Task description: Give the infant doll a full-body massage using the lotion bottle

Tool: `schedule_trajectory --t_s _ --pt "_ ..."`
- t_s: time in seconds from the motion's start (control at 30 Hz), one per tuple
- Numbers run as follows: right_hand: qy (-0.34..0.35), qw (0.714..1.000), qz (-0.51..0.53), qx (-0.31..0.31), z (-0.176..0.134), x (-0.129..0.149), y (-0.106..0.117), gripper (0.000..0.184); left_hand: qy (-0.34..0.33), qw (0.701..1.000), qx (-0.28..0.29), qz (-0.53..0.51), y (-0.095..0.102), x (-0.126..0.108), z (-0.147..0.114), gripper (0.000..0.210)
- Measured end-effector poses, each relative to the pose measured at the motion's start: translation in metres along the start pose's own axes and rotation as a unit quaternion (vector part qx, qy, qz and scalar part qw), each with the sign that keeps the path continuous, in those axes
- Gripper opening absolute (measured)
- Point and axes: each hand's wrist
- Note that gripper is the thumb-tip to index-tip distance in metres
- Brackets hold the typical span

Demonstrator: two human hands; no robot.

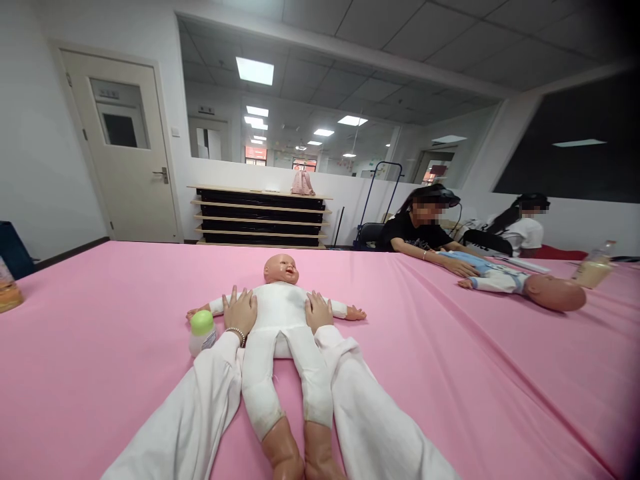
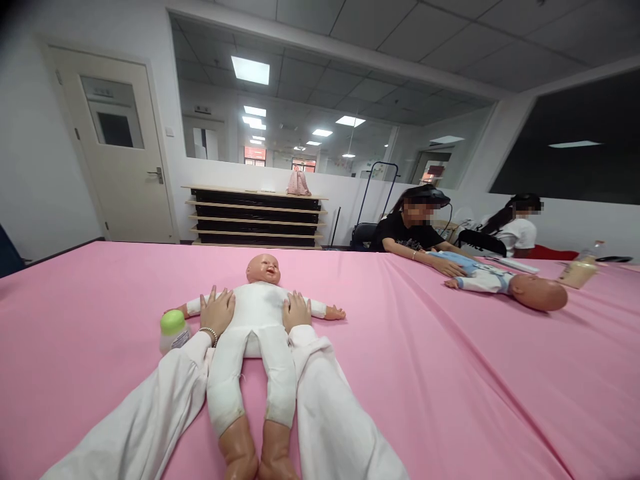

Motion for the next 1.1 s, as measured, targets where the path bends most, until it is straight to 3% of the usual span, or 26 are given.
schedule_trajectory --t_s 0.13,0.23,0.4,0.5,0.77,0.97,1.1 --pt "-0.012 1.000 -0.009 -0.016 0.002 -0.004 0.003 0.040 0.032 0.997 -0.060 0.026 0.002 0.000 -0.003 0.044" --pt "-0.002 1.000 -0.012 -0.015 0.003 -0.003 0.004 0.041 0.001 0.997 -0.081 0.002 0.002 0.002 -0.002 0.045" --pt "0.022 1.000 -0.015 -0.002 0.008 0.002 0.003 0.043 -0.110 0.990 -0.012 -0.089 -0.002 0.003 0.002 0.046" --pt "0.029 0.999 -0.012 0.005 0.009 0.003 0.003 0.041 -0.120 0.987 0.031 -0.100 -0.003 0.003 0.003 0.045" --pt "0.038 0.999 0.013 0.016 0.002 0.002 0.009 0.040 -0.011 0.998 -0.042 -0.047 0.007 -0.001 -0.001 0.039" --pt "0.078 0.995 0.040 0.039 -0.006 0.006 0.009 0.041 -0.121 0.974 -0.035 -0.186 0.004 -0.001 -0.001 0.042" --pt "0.063 0.996 0.049 0.041 -0.004 0.008 0.007 0.044 -0.149 0.975 0.007 -0.164 -0.004 0.001 0.003 0.044"
Point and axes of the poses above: each hand's wrist, its own z-axis towards the middle knuckle, its own y-axis out of the back of the hand, x = y × z, and after that the axes turned 13 degrees about -y, right-handed
